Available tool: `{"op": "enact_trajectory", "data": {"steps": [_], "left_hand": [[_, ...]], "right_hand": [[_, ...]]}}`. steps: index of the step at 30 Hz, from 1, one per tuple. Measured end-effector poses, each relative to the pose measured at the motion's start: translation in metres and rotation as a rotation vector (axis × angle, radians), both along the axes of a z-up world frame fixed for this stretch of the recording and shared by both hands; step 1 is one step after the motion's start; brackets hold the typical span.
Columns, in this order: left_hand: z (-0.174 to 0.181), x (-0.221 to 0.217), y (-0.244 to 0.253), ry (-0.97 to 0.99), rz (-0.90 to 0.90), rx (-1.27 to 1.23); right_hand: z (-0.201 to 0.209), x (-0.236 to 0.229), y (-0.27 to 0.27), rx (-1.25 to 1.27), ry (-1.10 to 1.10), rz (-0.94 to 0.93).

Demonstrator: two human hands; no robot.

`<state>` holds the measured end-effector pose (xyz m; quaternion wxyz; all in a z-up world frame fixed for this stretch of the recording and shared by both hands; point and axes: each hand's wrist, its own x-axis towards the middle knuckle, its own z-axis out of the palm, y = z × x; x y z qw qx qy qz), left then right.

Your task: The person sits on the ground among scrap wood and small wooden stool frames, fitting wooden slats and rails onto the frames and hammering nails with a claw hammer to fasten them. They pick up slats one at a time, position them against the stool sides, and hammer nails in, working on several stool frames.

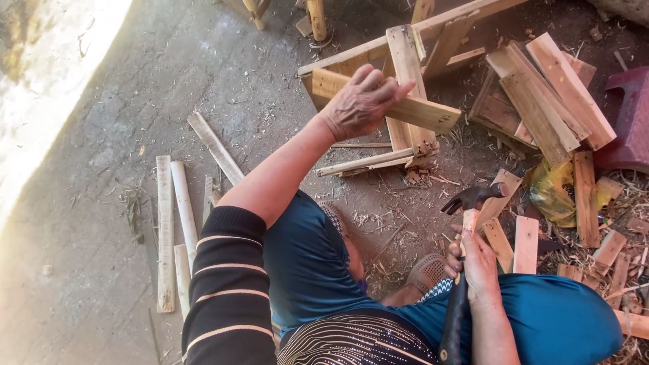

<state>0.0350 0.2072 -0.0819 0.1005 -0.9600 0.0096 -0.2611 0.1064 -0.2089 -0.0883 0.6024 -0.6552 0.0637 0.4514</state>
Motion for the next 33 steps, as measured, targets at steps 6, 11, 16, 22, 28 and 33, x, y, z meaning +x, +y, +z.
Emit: {"op": "enact_trajectory", "data": {"steps": [6,11,16,22,28,33], "left_hand": [[-0.014,-0.024,0.025,0.067,0.019,-0.107],[-0.007,-0.059,0.035,0.106,0.042,-0.118],[-0.021,-0.068,0.032,0.238,0.041,-0.173],[-0.021,-0.051,0.023,0.301,-0.044,-0.160],[-0.021,-0.044,0.019,0.343,-0.062,-0.142],[-0.032,-0.036,0.017,0.305,-0.041,-0.139]], "right_hand": [[0.007,-0.006,0.003,-0.032,-0.001,-0.013],[0.009,-0.005,0.007,-0.051,-0.005,0.008],[0.010,-0.002,0.015,-0.055,0.010,0.034],[0.008,-0.002,0.020,-0.067,0.016,0.065],[0.006,0.002,0.018,-0.080,0.006,0.051],[0.005,0.003,0.018,-0.086,0.017,0.044]]}}
